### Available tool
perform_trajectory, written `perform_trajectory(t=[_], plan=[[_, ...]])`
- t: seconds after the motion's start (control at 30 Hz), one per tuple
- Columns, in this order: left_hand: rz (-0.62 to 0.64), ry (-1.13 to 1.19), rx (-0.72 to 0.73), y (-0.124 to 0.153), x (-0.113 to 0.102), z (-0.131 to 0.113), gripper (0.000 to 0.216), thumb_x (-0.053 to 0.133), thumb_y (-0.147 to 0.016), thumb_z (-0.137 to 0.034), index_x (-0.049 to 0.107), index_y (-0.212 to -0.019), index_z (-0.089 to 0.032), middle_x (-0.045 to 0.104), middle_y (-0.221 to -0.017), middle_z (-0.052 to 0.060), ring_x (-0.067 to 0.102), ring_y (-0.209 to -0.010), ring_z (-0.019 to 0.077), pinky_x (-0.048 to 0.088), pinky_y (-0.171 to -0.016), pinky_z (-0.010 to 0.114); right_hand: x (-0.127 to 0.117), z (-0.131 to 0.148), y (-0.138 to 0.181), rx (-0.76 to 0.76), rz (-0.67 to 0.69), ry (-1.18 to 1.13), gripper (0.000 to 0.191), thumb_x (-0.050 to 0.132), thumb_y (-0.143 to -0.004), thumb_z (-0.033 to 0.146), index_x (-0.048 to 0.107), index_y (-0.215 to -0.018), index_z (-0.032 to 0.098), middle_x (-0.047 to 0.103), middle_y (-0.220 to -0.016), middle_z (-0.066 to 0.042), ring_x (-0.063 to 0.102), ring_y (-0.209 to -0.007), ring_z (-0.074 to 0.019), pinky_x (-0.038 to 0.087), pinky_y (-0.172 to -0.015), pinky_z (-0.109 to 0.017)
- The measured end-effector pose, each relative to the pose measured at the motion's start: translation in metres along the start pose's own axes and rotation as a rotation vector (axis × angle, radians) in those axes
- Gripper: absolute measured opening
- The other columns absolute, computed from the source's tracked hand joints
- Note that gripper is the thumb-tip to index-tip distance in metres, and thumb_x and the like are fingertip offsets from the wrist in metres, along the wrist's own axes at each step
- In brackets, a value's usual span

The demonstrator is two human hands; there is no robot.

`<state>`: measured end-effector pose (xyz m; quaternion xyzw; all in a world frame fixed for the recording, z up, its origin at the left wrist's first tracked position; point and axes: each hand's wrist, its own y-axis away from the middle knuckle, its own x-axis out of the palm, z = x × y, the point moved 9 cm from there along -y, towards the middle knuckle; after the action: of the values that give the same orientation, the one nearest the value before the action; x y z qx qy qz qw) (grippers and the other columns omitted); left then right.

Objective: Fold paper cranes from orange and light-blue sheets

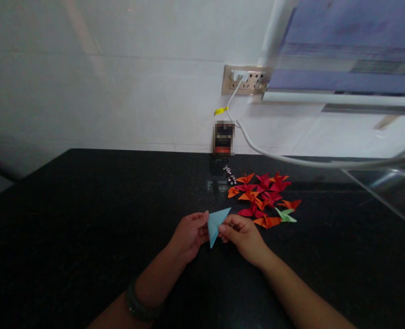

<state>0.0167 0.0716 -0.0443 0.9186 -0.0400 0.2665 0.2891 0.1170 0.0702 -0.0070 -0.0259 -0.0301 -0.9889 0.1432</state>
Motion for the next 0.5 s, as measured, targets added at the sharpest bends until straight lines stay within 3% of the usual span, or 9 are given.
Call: perform_trajectory(t=[0.37, 0.5], plan=[[0.042, 0.024, -0.05, -0.002, 0.004, 0.006, 0.012, 0.057, -0.073, -0.024, 0.054, -0.071, -0.012, 0.059, -0.06, 0.002, 0.057, -0.052, 0.0122, 0.045, -0.055, 0.027, -0.001, 0.005, 0.0, -0.011, -0.025, 0.023, 0.018, 0.061, -0.069, 0.032, 0.056, -0.063, 0.015, 0.054, -0.053, 0.003, 0.048, -0.048, -0.007, 0.039, -0.049, -0.02], [-0.022, -0.074, 0.06, 0.001, -0.001, -0.004, 0.017, 0.062, -0.068, -0.03, 0.058, -0.07, -0.013, 0.06, -0.06, 0.001, 0.056, -0.053, 0.0103, 0.044, -0.057, 0.025, -0.01, -0.005, -0.002, 0.073, -0.099, 0.036, 0.019, 0.06, -0.068, 0.033, 0.053, -0.063, 0.015, 0.052, -0.052, 0.004, 0.048, -0.045, -0.007, 0.04, -0.045, -0.019]])
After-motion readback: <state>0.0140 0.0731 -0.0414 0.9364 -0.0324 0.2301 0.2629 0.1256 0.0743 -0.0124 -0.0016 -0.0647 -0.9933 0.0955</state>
